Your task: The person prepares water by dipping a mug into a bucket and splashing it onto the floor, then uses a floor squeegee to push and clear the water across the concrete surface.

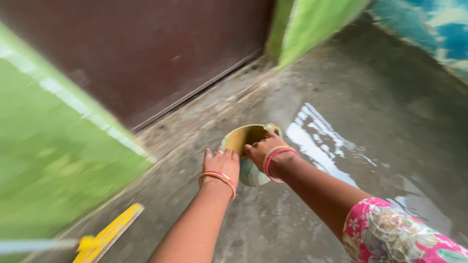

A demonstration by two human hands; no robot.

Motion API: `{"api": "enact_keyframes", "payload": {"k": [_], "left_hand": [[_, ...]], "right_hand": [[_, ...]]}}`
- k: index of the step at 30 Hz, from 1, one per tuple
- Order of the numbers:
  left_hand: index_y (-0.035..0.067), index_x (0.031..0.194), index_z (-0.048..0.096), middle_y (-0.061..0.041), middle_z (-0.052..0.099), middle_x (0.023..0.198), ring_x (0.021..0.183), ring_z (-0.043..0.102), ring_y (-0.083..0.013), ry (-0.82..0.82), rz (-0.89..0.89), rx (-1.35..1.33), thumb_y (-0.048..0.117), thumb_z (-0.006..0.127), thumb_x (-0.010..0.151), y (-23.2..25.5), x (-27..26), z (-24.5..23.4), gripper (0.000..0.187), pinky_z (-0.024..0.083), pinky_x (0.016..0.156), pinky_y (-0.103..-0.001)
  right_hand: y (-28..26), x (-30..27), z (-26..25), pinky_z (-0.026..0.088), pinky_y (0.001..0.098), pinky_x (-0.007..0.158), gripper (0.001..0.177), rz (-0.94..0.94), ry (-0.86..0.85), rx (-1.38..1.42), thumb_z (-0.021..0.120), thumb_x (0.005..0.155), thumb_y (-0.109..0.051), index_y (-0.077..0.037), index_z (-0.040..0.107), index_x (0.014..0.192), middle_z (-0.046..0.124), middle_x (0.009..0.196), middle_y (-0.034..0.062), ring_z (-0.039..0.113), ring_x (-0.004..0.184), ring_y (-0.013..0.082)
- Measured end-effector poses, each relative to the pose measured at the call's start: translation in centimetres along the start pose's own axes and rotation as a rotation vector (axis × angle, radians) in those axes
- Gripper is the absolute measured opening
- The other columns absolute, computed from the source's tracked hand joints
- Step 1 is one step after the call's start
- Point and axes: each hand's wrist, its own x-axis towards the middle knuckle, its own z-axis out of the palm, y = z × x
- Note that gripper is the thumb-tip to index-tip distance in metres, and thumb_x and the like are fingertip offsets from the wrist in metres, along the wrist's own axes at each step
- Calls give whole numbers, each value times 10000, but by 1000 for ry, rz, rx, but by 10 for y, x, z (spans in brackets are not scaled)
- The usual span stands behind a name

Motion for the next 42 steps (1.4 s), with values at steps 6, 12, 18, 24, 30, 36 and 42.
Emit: {"api": "enact_keyframes", "payload": {"k": [6,12,18,24,30,36,42], "left_hand": [[85,1465,441,-125,499,1482,1446,403,-295,70,-161,-97,204,583,1000,-46,-38,64,500,289,1173,-579],[103,1408,504,-112,546,1438,1409,458,-274,-70,-320,-160,194,595,990,-91,-101,93,437,298,1184,-563],[99,1407,500,-120,559,1415,1390,463,-278,-52,-495,-262,218,576,992,-127,-153,134,439,301,1162,-574],[116,1368,548,-134,593,1383,1362,505,-290,-30,-671,-328,222,525,1018,-166,-215,180,367,296,1165,-586],[140,1229,651,-114,671,1231,1290,553,-293,-36,-805,-386,273,544,1008,-198,-282,209,280,290,1163,-588],[160,1141,702,-70,716,1128,1189,626,-258,-109,-890,-378,220,608,965,-218,-355,234,208,477,1013,-456],[161,1119,724,-88,731,1154,1094,717,-251,-263,-1041,-459,205,555,995,-238,-431,281,214,594,891,-402]], "right_hand": [[-70,27,-22,400,440,1084,337,-172,19,-12,539,978,-192,-151,595,1308,753,1109,81,719,1049,289],[-145,48,-45,431,438,1046,314,-360,99,-88,582,960,-161,-129,624,1270,754,1077,96,718,1034,305],[-217,65,-78,425,455,1042,329,-528,107,-222,609,936,-161,-142,618,1264,757,1043,85,704,1022,304],[-303,82,-100,447,468,1009,256,-687,159,-263,540,981,-172,-160,645,1214,760,1018,81,709,1006,301],[-386,82,-125,369,503,1110,239,-898,195,-314,541,963,-159,-141,660,1170,760,1031,71,699,1046,286],[-462,67,-153,427,415,1096,230,-1090,407,-259,614,916,-230,-176,710,1118,661,1252,37,547,1327,250],[-547,46,-158,476,472,1009,465,-1021,170,-27,672,894,-191,-244,590,1349,542,1378,117,529,1306,307]]}}
